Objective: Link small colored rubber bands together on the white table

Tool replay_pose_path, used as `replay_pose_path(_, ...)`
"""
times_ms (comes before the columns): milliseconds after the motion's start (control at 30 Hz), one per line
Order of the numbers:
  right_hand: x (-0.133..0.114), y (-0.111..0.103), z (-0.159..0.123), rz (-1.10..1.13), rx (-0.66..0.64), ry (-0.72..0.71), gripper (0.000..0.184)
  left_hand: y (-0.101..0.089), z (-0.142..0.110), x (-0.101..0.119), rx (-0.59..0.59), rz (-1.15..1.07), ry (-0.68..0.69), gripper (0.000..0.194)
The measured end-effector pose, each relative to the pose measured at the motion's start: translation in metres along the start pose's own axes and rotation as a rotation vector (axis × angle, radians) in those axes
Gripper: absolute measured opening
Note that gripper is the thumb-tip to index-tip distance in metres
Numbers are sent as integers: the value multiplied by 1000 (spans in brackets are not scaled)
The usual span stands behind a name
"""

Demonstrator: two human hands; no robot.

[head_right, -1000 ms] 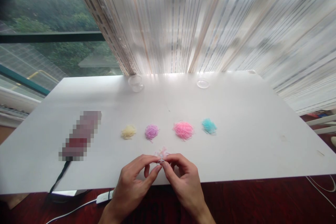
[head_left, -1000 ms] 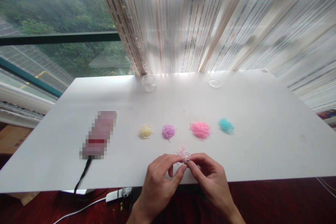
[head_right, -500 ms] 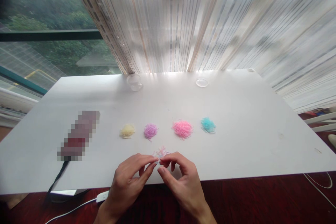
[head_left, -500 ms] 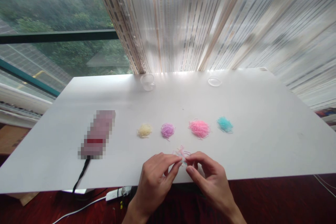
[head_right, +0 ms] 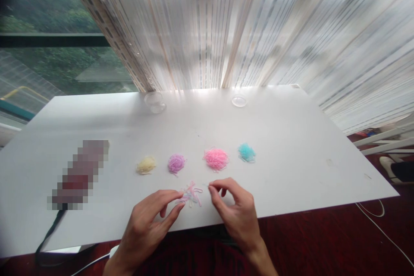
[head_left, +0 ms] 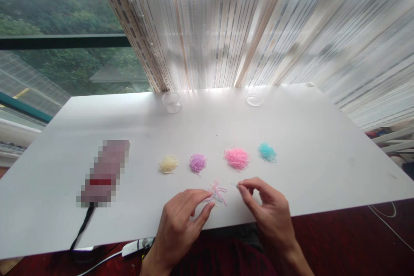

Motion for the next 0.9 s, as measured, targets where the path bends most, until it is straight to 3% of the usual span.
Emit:
replay_pose_path(100,14,-41,21,-212,282,-59,14,-2,-2,-7,-12,19,-11,13)
replay_pose_path(167,22,-62,38,-367,392,-78,21,-3,-3,-13,-19,36,-16,11)
replay_pose_path(333,35,-75,65,-536,346,-216,27,-5,-6,-20,-31,62,-29,11)
replay_pose_path(467,37,-72,65,-604,285,-268,27,-5,-8,-21,-43,69,-43,11)
replay_pose_path(667,14,-55,35,-581,352,-310,13,-3,-9,-24,-95,127,-37,13)
replay_pose_path(900,0,19,-8,-261,-140,-256,9,4,-6,-19,-114,198,-34,16)
Point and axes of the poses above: each hand's wrist, its own z-axis towards the middle knuckle, its own y-axis out of the palm, x = y × z, the point moved 3 cm from there along z, towards the middle knuckle, and after that the axes turned 8 degrees about z, right-handed, at the moved point
